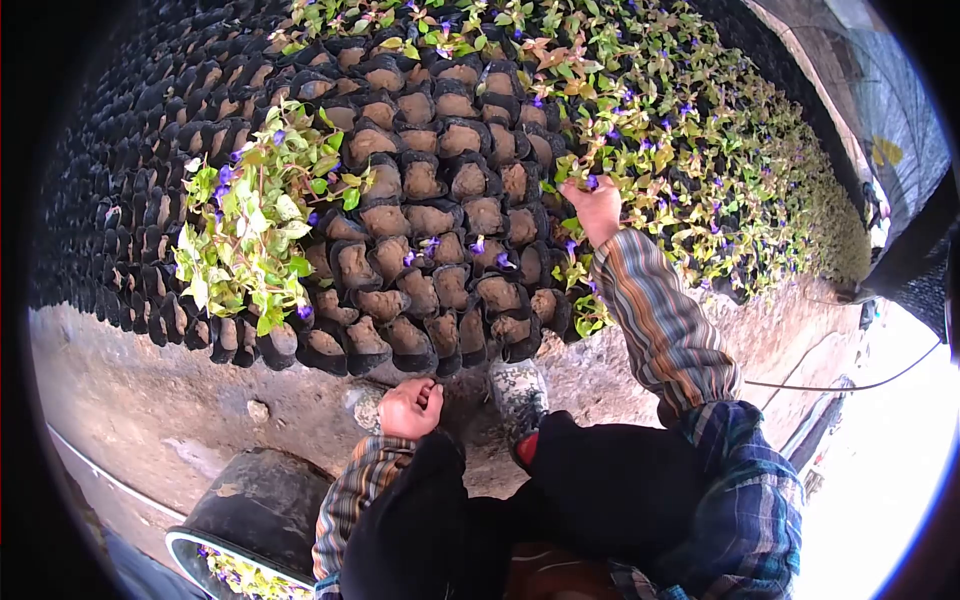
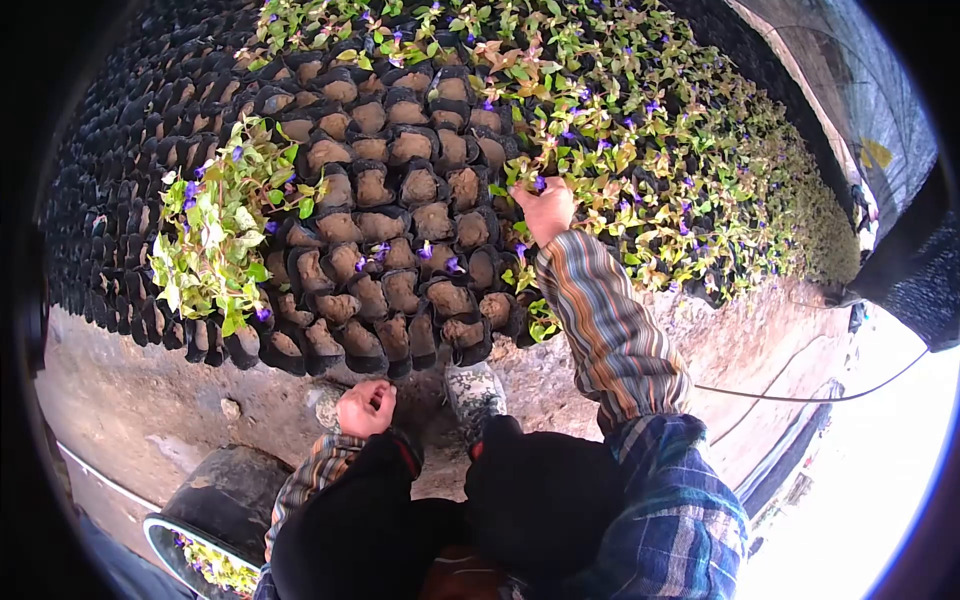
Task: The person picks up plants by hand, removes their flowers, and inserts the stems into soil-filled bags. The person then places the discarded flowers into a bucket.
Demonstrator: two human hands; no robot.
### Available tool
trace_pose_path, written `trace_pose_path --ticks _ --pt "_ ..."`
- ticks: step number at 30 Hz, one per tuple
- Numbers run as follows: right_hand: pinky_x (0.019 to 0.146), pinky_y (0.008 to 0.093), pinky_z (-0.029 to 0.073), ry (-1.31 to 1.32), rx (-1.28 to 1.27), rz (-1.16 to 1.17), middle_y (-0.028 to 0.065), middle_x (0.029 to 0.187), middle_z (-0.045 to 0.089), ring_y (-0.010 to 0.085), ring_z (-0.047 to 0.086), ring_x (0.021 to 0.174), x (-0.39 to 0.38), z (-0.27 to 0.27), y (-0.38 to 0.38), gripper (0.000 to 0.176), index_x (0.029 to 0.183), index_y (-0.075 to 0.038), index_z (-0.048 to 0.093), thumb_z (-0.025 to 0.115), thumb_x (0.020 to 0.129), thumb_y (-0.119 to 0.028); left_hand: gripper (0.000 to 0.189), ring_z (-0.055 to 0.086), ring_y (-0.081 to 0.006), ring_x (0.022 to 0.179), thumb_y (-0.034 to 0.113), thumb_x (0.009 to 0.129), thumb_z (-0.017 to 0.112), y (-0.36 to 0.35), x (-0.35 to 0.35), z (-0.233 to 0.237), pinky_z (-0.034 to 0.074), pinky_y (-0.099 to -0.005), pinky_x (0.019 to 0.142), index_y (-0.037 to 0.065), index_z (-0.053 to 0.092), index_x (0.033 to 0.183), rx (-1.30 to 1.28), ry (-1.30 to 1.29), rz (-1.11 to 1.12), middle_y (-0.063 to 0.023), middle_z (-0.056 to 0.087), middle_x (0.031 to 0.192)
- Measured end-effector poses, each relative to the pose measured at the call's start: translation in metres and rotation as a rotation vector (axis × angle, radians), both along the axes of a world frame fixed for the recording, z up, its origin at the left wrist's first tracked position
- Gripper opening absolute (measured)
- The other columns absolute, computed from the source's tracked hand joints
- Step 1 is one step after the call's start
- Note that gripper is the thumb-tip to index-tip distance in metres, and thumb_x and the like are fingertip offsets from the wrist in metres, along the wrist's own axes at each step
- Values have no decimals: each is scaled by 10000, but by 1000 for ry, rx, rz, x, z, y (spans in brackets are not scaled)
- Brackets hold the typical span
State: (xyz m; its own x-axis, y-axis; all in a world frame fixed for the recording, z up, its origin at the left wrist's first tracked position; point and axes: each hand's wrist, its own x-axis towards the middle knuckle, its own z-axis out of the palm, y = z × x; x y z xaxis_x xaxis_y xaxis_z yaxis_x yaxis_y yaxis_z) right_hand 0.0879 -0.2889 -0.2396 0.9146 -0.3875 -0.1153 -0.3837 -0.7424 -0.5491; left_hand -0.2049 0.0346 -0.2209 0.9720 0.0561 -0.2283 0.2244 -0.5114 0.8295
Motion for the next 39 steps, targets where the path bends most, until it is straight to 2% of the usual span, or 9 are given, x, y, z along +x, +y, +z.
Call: trace_pose_path --ticks 3,6,8,10,13,18,22,34,39 --pt "723 358 527 -56 -275 125 145 817 694 258 668 745 -6 -5 -1 586 1043 78 624 839 675 -323 154 631 -186 526 187 776 734 0 2 1 509 -297 513 42 698 812 -5 9 -2 -81 658 670" --pt "1011 444 365 132 -186 110 188 1149 612 325 539 1129 -7 16 5 635 1091 15 650 811 669 -431 161 631 -190 522 197 778 734 -1 2 0 510 -299 510 42 694 805 -7 6 -7 -81 658 668" --pt "937 441 436 222 15 212 162 1103 611 304 541 1102 2 20 -4 658 1177 -24 612 842 648 -342 171 632 -192 521 209 779 733 0 2 0 510 -301 508 44 693 800 0 0 -6 -81 658 668" --pt "904 432 457 -86 -76 70 150 1114 575 308 533 1079 -8 48 17 612 1169 -35 603 847 660 -272 195 629 -189 517 242 779 738 2 1 0 508 -301 504 53 695 797 0 21 -5 -76 653 659" --pt "911 423 445 -627 -143 441 145 1104 572 309 543 1036 6 82 61 440 1119 -73 625 802 730 -177 202 621 -192 509 247 771 744 2 0 -2 505 -310 499 53 694 793 -38 14 18 -79 648 652" --pt "866 372 398 -475 203 948 -7 946 628 223 567 952 33 67 189 103 839 -150 717 755 751 -187 201 629 -209 527 249 772 739 2 0 -2 510 -324 510 54 692 785 -50 17 21 -84 647 653" --pt "927 378 350 -549 -20 1206 -7 879 581 204 520 993 30 47 273 74 772 -146 684 713 744 -208 155 627 -188 527 186 769 745 5 0 -2 501 -299 505 40 697 788 -34 -37 16 -87 647 663" --pt "847 326 341 -194 -66 877 -21 751 686 134 623 726 26 84 134 92 865 -148 704 738 786 -180 165 634 -192 535 182 775 740 5 -2 -1 506 -294 513 25 696 801 -72 4 9 -105 659 691" --pt "910 415 293 -231 -343 514 -7 845 685 194 611 916 55 86 31 88 847 -179 746 716 793 -241 178 644 -194 541 189 781 736 7 2 5 510 -294 513 20 695 824 -74 -5 -15 -108 663 696"
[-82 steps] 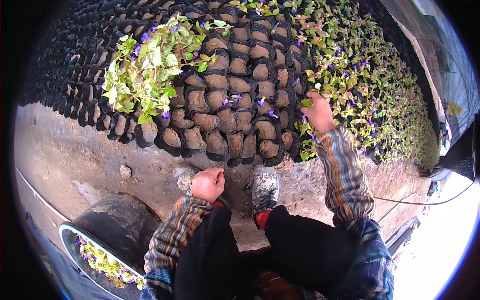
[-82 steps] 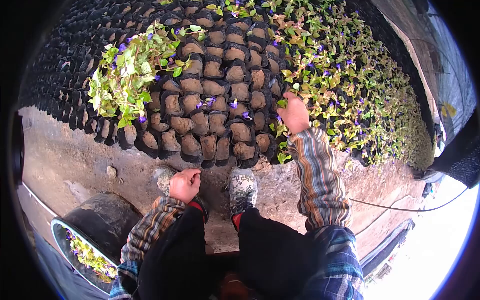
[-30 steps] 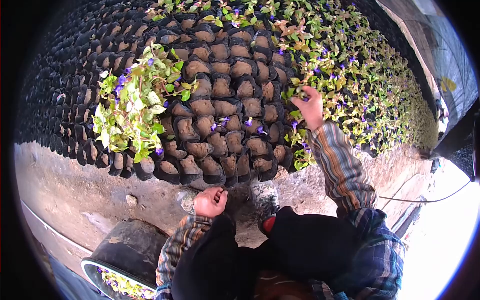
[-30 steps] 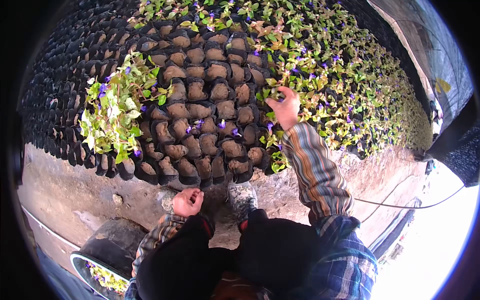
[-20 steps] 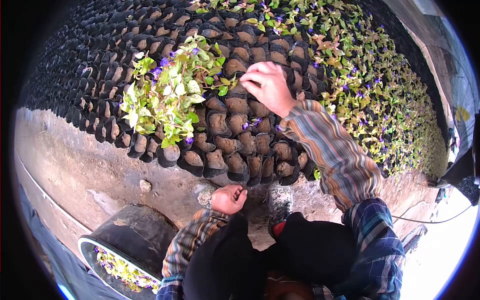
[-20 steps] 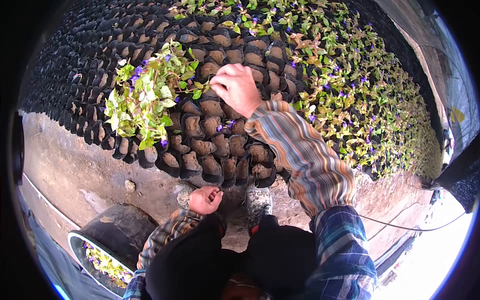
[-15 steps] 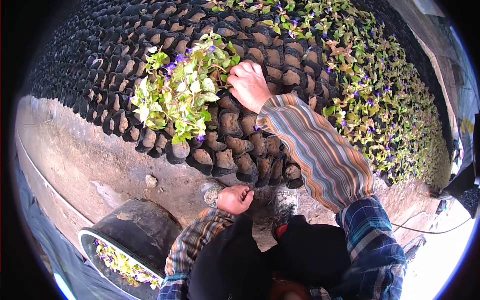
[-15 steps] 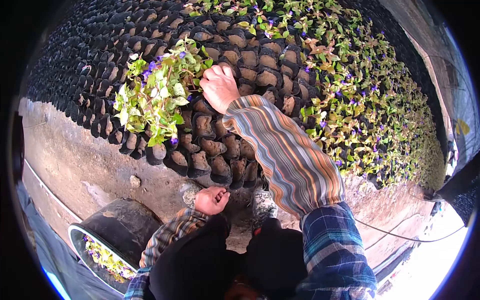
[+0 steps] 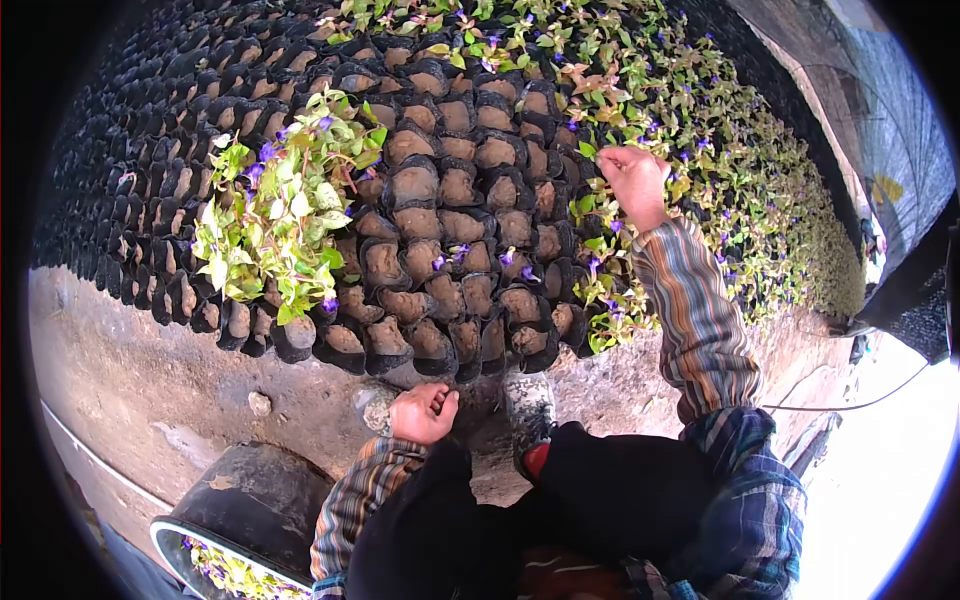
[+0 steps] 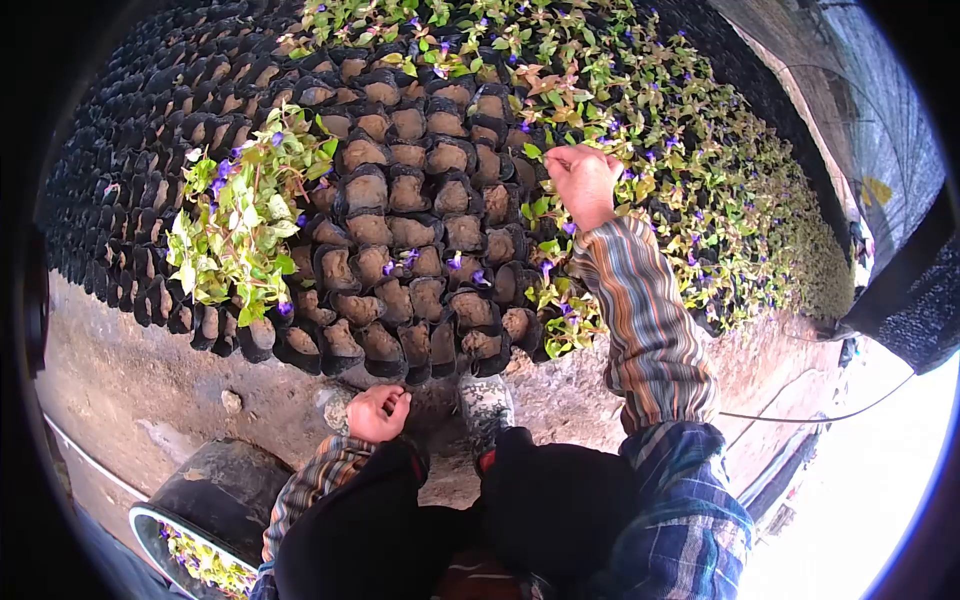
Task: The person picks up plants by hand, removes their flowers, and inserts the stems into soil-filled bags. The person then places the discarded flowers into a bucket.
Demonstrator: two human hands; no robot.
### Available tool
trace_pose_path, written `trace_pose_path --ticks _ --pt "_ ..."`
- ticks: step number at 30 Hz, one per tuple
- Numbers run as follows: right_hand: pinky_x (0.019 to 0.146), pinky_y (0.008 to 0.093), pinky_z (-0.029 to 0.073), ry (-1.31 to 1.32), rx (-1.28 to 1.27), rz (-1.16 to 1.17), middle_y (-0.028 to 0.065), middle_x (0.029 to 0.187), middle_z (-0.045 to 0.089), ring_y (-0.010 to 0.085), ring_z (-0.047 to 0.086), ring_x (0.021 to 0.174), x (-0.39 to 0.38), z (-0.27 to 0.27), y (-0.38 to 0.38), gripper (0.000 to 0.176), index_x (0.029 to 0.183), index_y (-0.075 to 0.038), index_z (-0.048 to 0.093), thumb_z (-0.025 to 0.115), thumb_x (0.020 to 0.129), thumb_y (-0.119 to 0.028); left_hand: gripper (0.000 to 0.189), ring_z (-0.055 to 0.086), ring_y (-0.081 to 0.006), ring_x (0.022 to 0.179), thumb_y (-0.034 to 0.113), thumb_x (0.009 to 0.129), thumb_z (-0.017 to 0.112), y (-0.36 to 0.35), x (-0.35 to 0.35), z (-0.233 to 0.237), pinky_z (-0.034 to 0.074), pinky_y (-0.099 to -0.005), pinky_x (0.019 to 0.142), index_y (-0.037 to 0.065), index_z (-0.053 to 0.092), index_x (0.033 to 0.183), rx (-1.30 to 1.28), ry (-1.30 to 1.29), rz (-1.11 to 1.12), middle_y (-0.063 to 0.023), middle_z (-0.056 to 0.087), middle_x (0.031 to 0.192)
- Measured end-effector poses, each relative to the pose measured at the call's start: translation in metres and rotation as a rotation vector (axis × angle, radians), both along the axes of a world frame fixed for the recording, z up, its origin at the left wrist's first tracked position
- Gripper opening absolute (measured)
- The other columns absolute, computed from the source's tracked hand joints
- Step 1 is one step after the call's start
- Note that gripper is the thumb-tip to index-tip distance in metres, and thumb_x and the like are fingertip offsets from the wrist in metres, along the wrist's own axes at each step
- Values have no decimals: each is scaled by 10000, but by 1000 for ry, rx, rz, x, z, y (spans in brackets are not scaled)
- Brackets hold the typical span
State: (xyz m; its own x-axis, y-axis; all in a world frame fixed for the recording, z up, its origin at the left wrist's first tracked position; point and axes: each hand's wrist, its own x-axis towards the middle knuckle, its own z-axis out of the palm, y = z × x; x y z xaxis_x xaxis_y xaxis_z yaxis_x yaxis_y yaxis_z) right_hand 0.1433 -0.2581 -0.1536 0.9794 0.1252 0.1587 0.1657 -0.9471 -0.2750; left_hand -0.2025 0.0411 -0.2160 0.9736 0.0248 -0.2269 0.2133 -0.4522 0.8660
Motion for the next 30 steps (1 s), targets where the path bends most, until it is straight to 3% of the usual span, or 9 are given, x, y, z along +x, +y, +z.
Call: trace_pose_path --ticks 4,7,11,17,21,23,25,27,30 --pt "884 460 311 57 -330 71 18 811 674 232 606 894 6 -8 -7 101 767 -191 738 662 792 -252 193 635 -194 538 204 770 745 -2 -3 -7 509 -301 514 30 695 836 7 5 6 -96 658 690" --pt "853 478 330 110 -490 139 69 784 669 279 601 853 15 -20 4 141 718 -135 724 631 785 -218 203 636 -193 539 212 764 751 -3 -2 -6 513 -303 518 32 696 841 17 20 7 -91 660 688" --pt "871 463 333 154 -700 161 80 777 660 275 600 880 31 -31 14 118 720 -108 716 652 771 -193 196 632 -191 539 214 766 750 -4 -2 -6 511 -304 516 39 696 835 42 28 -5 -87 656 682" --pt "842 448 329 150 -612 179 88 750 657 273 606 863 39 -46 23 125 696 -96 712 647 765 -179 151 641 -192 549 162 776 730 -3 -1 -4 502 -296 520 28 695 834 46 18 -21 -102 658 698" --pt "945 502 303 70 -683 279 83 820 678 268 601 922 25 -53 29 136 770 -90 724 589 775 -110 192 614 -190 519 224 769 749 -2 -2 -10 497 -301 496 46 689 812 1 7 -23 -78 643 663" --pt "994 519 284 138 -767 225 88 917 651 290 561 993 18 -27 52 160 826 -105 732 576 790 -101 190 610 -193 508 229 773 745 -2 -2 -8 494 -308 487 49 689 795 11 -22 -5 -79 640 655" --pt "974 506 296 -189 -614 338 80 899 630 285 550 996 24 -25 67 127 835 -103 718 605 787 -136 195 614 -195 513 240 776 742 -2 -5 -11 495 -310 488 53 687 786 34 -23 2 -79 640 652" --pt "897 444 340 -135 -208 413 46 866 620 256 559 953 26 -3 116 71 810 -121 690 643 794 -171 195 623 -193 521 239 774 745 -3 -5 -11 501 -310 498 52 693 791 34 -17 16 -80 644 656" --pt "858 382 375 -25 96 596 10 902 638 228 565 947 30 -8 198 97 905 -153 711 653 847 -204 187 629 -181 526 207 771 755 -2 -4 -8 502 -291 500 32 702 813 43 -23 -4 -83 649 662"
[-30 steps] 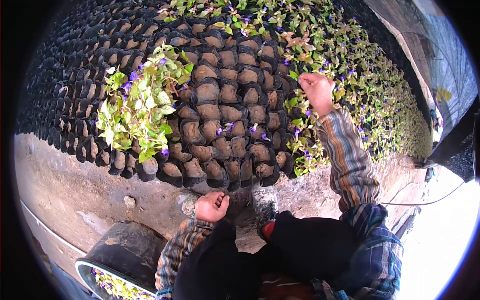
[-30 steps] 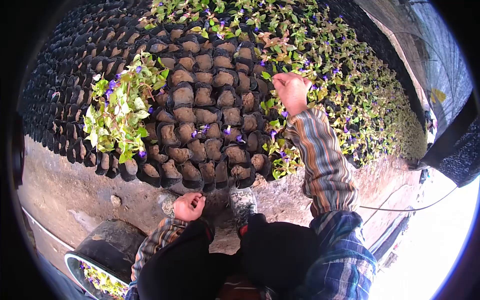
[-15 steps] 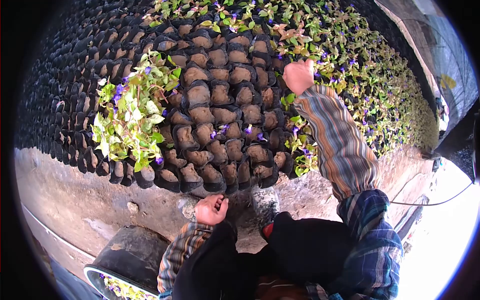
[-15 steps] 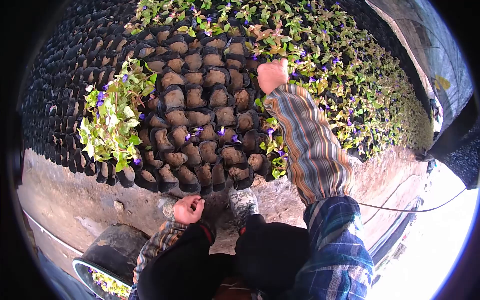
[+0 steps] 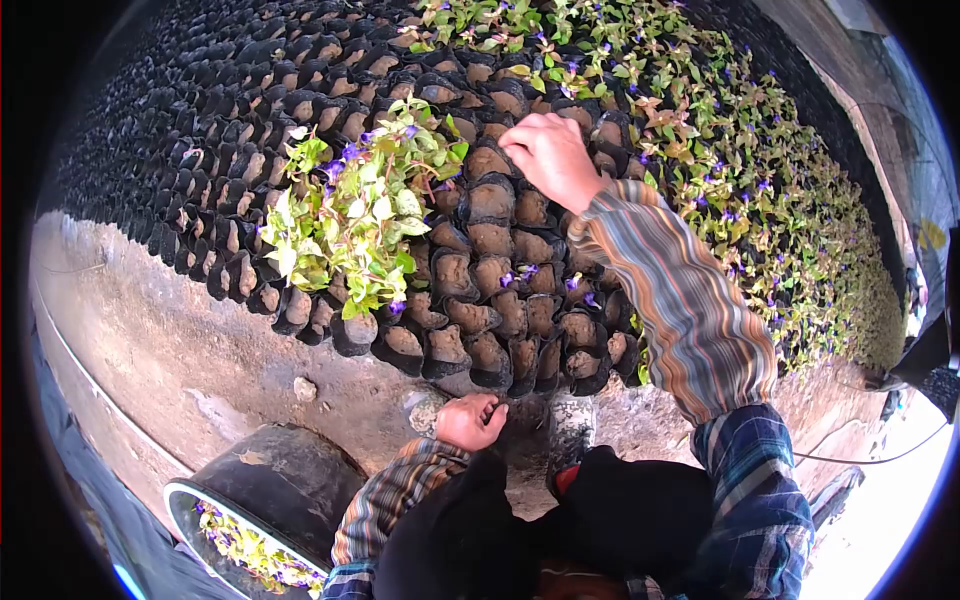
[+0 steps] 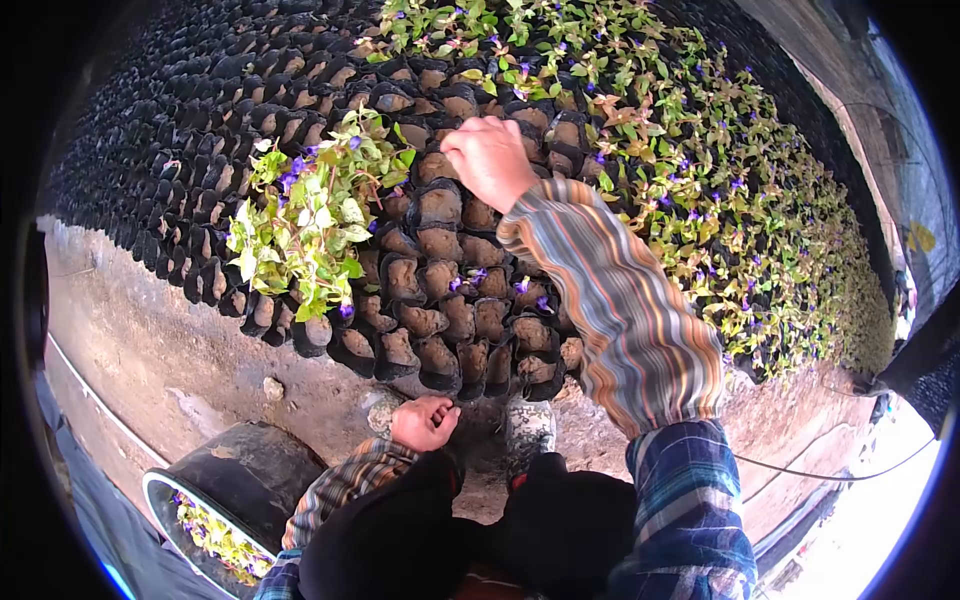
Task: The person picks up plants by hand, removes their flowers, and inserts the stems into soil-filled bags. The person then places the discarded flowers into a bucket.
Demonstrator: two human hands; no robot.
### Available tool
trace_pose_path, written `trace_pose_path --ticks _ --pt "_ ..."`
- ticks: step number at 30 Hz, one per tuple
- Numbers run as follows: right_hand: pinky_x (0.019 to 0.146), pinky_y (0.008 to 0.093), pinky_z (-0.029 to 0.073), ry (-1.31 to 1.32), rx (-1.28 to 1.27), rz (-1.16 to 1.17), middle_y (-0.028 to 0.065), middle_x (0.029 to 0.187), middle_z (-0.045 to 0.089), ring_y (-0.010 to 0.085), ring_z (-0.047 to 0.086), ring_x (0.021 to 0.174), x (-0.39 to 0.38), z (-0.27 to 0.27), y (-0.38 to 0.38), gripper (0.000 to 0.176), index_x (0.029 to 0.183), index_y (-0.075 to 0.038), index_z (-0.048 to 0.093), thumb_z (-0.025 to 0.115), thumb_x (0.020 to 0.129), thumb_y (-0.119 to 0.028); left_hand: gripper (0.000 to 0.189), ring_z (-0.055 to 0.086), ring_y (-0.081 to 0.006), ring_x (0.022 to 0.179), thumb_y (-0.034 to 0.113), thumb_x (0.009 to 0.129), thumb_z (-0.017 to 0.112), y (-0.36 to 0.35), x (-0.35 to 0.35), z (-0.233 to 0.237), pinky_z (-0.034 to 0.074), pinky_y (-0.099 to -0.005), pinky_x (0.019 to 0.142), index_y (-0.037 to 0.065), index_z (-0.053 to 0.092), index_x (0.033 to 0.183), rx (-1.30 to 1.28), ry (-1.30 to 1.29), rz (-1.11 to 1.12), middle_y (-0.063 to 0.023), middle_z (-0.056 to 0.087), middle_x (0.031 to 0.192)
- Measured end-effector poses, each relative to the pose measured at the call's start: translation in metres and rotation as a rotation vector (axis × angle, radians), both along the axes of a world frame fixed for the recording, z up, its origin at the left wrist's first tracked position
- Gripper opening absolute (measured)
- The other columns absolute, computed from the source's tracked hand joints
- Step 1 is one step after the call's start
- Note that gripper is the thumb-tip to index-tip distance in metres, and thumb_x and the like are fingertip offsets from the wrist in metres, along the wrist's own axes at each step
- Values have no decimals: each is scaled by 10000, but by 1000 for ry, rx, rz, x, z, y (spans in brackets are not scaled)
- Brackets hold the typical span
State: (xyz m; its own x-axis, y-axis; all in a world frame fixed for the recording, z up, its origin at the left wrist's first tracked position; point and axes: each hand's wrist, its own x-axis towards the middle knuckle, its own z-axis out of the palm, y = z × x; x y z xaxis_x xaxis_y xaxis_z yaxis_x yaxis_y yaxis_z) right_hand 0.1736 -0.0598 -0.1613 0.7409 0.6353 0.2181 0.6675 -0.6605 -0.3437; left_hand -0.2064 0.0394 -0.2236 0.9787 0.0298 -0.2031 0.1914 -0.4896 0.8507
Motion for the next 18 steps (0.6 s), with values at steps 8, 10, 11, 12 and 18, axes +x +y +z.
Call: trace_pose_path --ticks 8,10,11,12,18 --pt "823 394 402 41 -145 -44 40 881 623 232 582 934 3 -17 63 102 860 -130 726 699 768 -166 180 629 -183 532 209 772 750 2 1 4 506 -295 509 39 702 809 -4 -22 24 -78 652 666" --pt "671 377 462 208 149 -112 75 831 688 310 646 774 6 -12 29 112 846 -175 745 691 749 -186 179 630 -186 532 208 771 751 2 0 3 505 -298 509 40 703 810 -26 -20 30 -83 651 666" --pt "574 337 473 367 201 -163 76 777 701 258 649 641 11 -5 4 123 890 -125 742 700 798 -196 177 630 -189 530 206 770 751 2 -1 1 504 -302 505 40 704 811 -33 -9 28 -92 652 667" --pt "568 314 470 545 328 -254 52 763 693 193 630 623 18 -8 -24 150 908 -93 736 705 822 -212 178 630 -192 527 204 770 751 1 -2 1 504 -301 503 37 704 810 -42 4 23 -96 651 665" --pt "568 201 446 666 648 -747 -18 735 639 45 556 622 19 20 -165 114 891 1 703 715 835 -98 172 632 -196 528 194 766 747 2 2 4 504 -300 506 33 702 807 -25 6 5 -104 649 660"
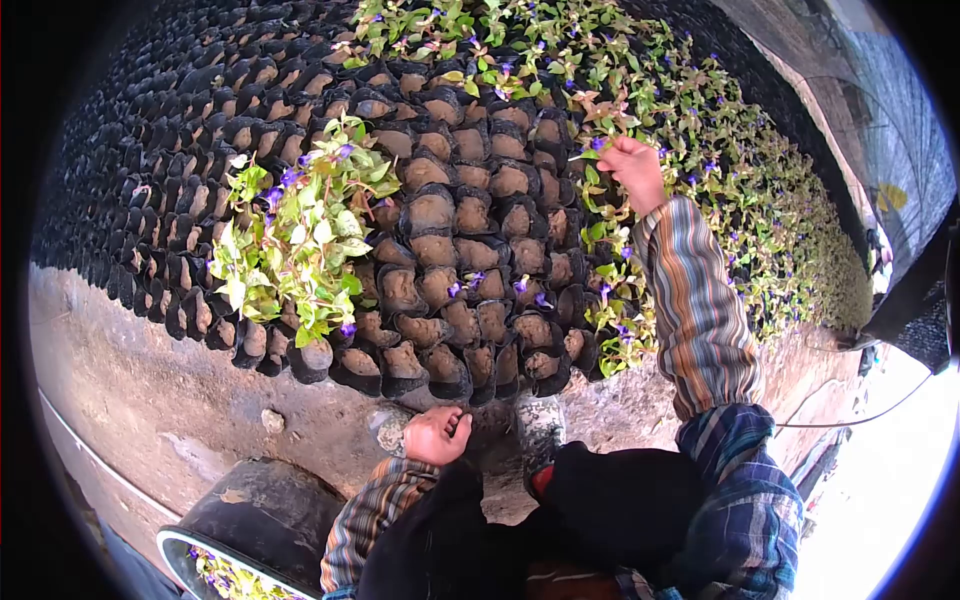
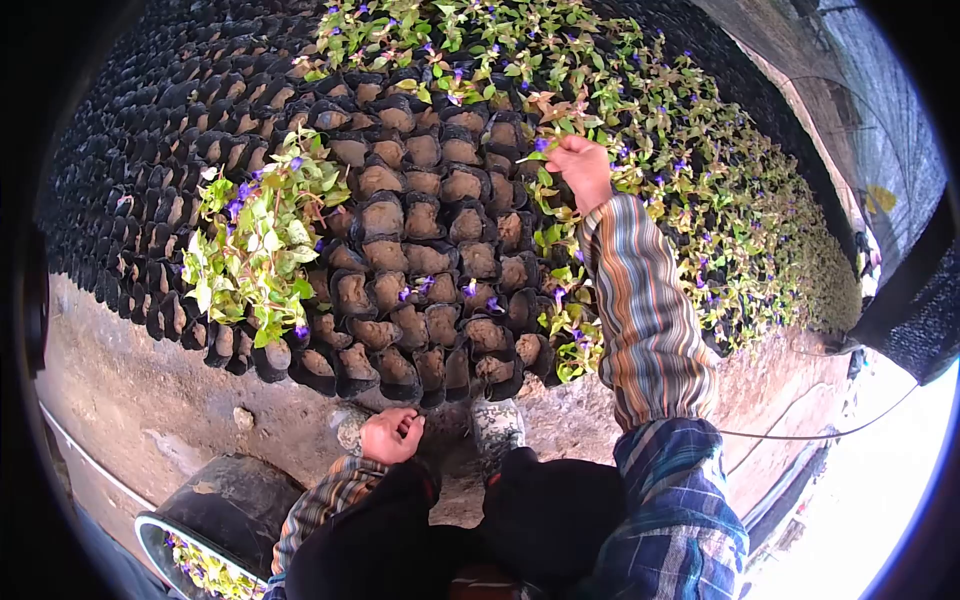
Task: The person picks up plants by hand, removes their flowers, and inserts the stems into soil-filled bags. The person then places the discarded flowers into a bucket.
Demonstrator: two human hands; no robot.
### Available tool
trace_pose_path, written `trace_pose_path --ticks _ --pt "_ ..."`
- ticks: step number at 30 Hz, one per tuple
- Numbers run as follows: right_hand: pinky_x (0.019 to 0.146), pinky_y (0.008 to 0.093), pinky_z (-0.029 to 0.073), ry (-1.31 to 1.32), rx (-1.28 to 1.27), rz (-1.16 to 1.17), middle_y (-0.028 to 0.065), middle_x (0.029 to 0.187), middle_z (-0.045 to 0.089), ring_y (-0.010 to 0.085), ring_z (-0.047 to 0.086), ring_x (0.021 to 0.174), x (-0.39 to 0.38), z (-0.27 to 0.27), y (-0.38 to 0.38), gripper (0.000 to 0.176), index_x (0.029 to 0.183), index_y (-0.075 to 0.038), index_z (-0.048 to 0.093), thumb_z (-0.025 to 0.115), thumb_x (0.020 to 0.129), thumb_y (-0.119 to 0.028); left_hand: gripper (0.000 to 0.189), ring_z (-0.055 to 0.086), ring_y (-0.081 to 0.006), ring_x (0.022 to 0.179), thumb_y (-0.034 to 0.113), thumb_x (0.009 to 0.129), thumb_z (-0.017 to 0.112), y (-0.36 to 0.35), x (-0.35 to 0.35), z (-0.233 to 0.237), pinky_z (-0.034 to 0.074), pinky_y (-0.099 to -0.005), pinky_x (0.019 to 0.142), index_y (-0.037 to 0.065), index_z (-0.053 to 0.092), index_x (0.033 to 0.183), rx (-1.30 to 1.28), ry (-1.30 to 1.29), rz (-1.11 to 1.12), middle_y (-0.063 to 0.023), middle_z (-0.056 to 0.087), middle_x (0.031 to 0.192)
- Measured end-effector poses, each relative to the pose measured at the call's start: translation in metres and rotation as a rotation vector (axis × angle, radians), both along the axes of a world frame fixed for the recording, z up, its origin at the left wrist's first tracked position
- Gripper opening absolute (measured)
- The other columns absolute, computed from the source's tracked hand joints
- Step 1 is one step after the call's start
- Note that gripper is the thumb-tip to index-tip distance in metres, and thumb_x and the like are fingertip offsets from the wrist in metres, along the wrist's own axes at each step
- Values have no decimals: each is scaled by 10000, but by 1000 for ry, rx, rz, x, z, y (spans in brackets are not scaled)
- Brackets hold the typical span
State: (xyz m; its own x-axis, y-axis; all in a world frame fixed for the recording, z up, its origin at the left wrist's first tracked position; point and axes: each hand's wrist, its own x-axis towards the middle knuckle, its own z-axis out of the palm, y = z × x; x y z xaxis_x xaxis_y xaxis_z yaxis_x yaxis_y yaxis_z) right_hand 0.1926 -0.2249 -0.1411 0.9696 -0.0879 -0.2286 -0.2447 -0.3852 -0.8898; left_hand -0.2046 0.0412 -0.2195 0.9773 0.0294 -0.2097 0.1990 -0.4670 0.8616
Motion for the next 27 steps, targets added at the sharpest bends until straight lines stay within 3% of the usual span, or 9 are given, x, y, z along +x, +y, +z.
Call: trace_pose_path --ticks 5,7,9,12,16,19,22,25,27 --pt "571 218 459 -115 -477 68 3 710 654 36 570 639 27 -57 -48 167 868 15 693 707 844 -150 157 603 -182 513 207 761 748 -3 1 -2 485 -306 494 65 691 793 26 -19 -5 -63 644 668" --pt "611 374 501 -226 -795 98 135 721 670 267 660 654 19 -46 -31 215 875 -53 694 712 779 -244 154 605 -182 515 206 762 747 -3 -1 -3 486 -306 494 65 692 792 40 -2 -20 -61 646 670" --pt "644 425 508 -235 -808 87 153 754 666 362 647 716 20 -53 -24 208 872 -78 689 705 761 -253 155 606 -181 516 216 763 744 -3 -1 -4 486 -304 499 71 694 789 54 5 -27 -53 649 671" --pt "648 431 508 -227 -844 26 150 765 669 359 650 737 23 -74 -19 223 868 -75 683 708 761 -268 158 604 -181 519 225 764 740 -4 -1 -5 485 -306 509 76 695 789 72 14 -32 -47 646 667" --pt "785 447 513 -43 -838 77 188 909 685 374 649 894 17 -62 -7 300 1005 -88 690 713 782 -288 153 596 -194 523 231 763 737 -5 -1 -6 480 -319 522 86 693 785 81 2 -27 -42 634 652" --pt "786 445 511 -34 -808 165 191 909 683 379 645 895 20 -75 -11 291 993 -79 686 709 782 -277 149 591 -209 524 232 762 738 -5 1 -2 477 -327 527 92 689 780 92 -2 -33 -43 626 645" --pt "686 429 501 -201 -804 189 184 775 664 358 653 757 22 -88 -19 251 889 -46 686 715 766 -263 151 593 -217 529 233 763 736 -5 2 -2 479 -334 530 91 685 778 84 -2 -56 -45 626 645" --pt "796 414 497 -40 -868 230 164 955 678 334 642 883 13 -53 -5 366 1054 -66 667 750 742 -239 165 636 -239 584 243 766 733 -3 1 -1 493 -352 555 86 687 784 77 -3 -33 -55 655 682" --pt "898 408 456 -436 -1115 150 131 1104 619 320 585 1019 -7 -29 31 444 1141 -96 641 768 734 -222 136 617 -195 523 185 753 746 -3 2 -3 497 -308 511 63 695 784 73 -55 -34 -57 635 637"
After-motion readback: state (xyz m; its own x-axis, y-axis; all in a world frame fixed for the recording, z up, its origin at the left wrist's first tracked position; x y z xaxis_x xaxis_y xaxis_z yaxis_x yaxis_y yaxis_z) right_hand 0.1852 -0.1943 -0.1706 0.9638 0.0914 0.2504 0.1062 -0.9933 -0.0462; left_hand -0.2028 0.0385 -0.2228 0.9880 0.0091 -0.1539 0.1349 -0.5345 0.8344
